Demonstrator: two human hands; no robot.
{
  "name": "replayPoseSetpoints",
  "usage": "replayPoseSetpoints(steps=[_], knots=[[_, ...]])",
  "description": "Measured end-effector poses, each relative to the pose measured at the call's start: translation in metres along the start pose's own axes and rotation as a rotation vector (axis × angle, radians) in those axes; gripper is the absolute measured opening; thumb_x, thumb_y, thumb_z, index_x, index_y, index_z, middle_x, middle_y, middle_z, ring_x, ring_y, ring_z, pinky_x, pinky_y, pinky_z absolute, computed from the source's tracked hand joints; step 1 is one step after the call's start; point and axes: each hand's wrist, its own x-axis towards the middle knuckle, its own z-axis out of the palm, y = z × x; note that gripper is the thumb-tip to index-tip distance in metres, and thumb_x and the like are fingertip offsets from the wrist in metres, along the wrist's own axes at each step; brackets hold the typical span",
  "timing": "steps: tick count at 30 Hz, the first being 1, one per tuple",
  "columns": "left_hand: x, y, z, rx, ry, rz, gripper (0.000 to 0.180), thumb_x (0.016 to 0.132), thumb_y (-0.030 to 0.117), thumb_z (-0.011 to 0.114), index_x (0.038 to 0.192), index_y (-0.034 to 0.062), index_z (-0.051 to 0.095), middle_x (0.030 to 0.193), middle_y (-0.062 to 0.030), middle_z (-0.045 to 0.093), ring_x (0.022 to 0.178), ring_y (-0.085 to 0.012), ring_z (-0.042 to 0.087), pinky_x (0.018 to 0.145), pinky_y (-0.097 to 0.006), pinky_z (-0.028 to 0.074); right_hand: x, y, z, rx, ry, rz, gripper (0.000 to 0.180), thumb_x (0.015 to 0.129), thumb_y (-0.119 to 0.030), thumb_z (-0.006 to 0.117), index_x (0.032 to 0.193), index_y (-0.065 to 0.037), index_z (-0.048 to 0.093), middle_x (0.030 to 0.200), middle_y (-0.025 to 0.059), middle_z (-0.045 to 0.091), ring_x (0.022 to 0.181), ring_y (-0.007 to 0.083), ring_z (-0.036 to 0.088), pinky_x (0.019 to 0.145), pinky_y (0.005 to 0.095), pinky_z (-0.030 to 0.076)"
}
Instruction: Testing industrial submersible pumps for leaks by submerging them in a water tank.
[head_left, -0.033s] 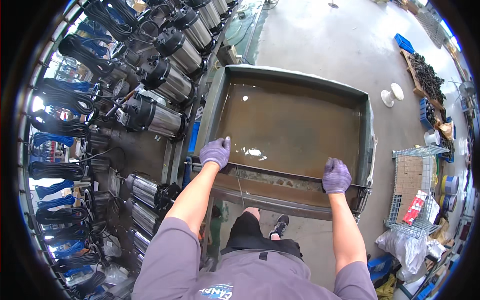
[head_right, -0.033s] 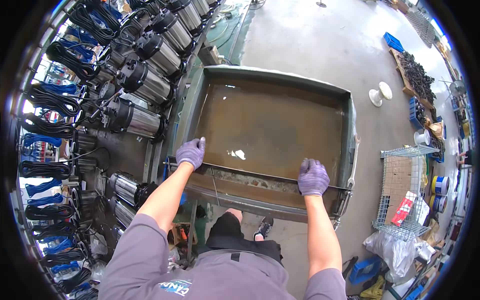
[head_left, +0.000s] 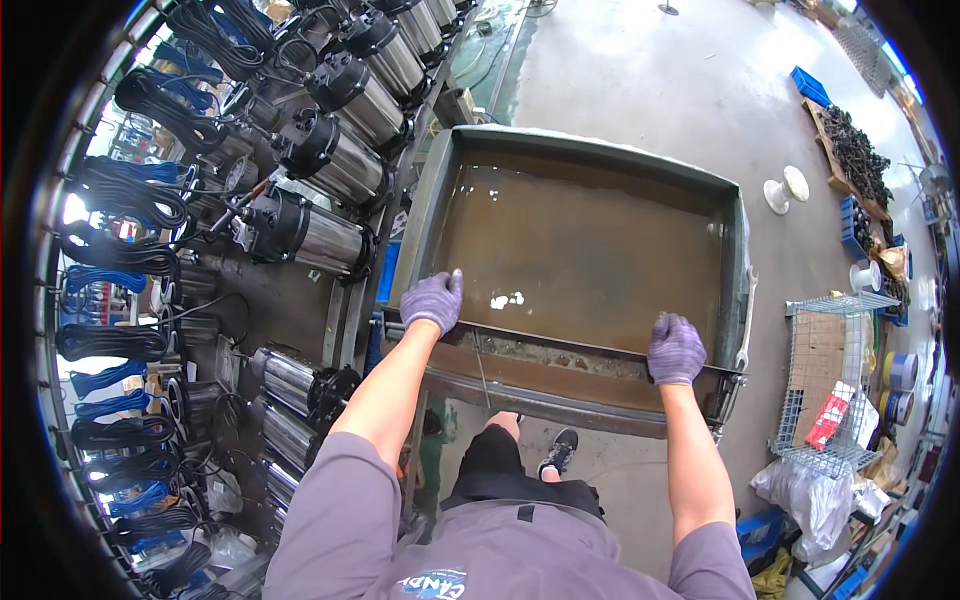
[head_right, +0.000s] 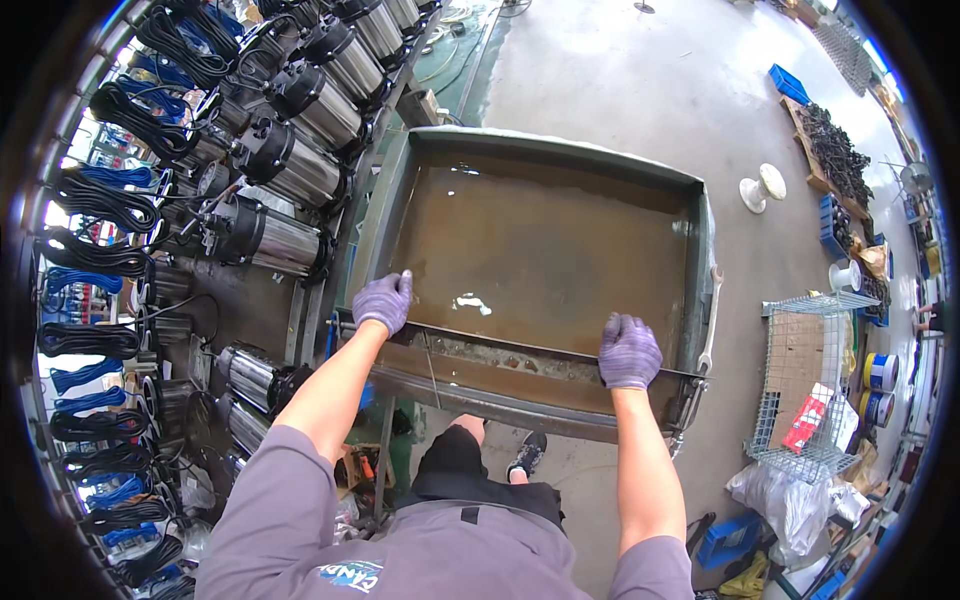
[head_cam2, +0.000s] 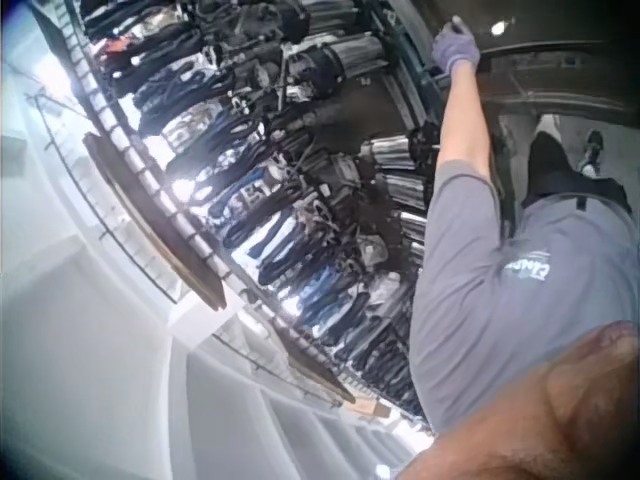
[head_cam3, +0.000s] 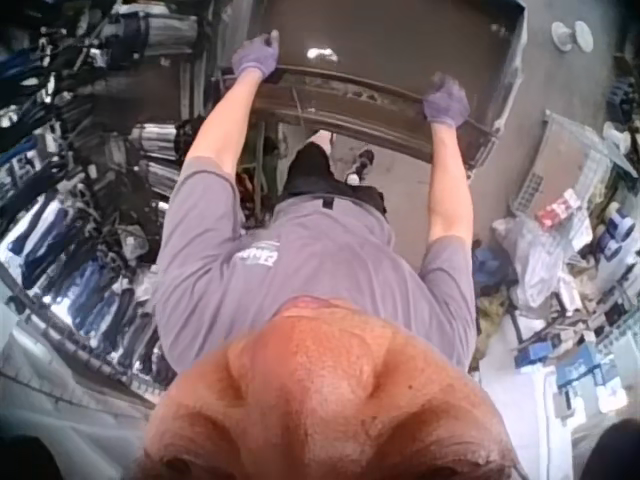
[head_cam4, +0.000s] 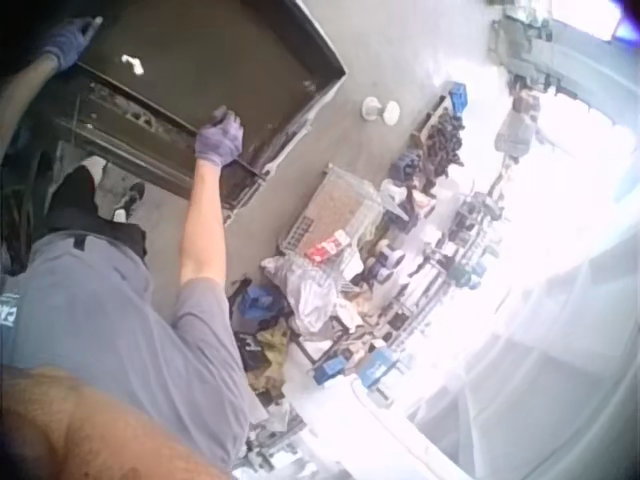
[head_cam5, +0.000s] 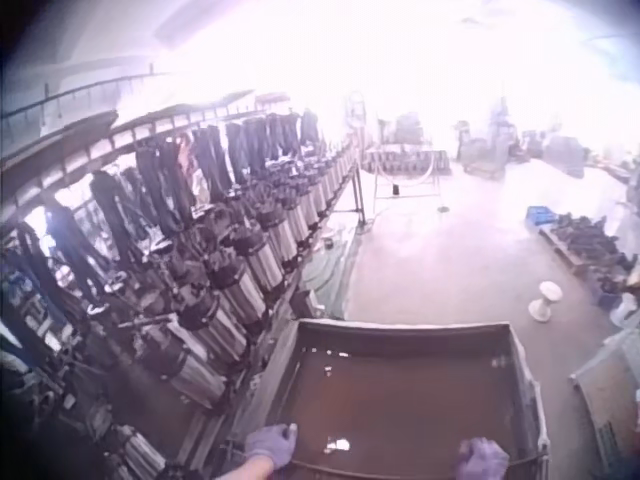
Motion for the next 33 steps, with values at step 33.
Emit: replayPoseSetpoints(steps=[33], knots=[[0.209,0.12,-0.066,-0.038,-0.036,0.088,0.051,0.105,0.049,0.038,0.113,0.0154,0.075,0.118,-0.0165,0.074,0.114,-0.0355,0.069,0.098,-0.048,0.054,0.246,0.014,0.045,-0.122,-0.038,0.151,0.056,0.108,-0.054,0.037,0.112,-0.013,0.074,0.111,0.0187,0.073,0.106,0.043,0.068,0.093,0.053,0.053]])
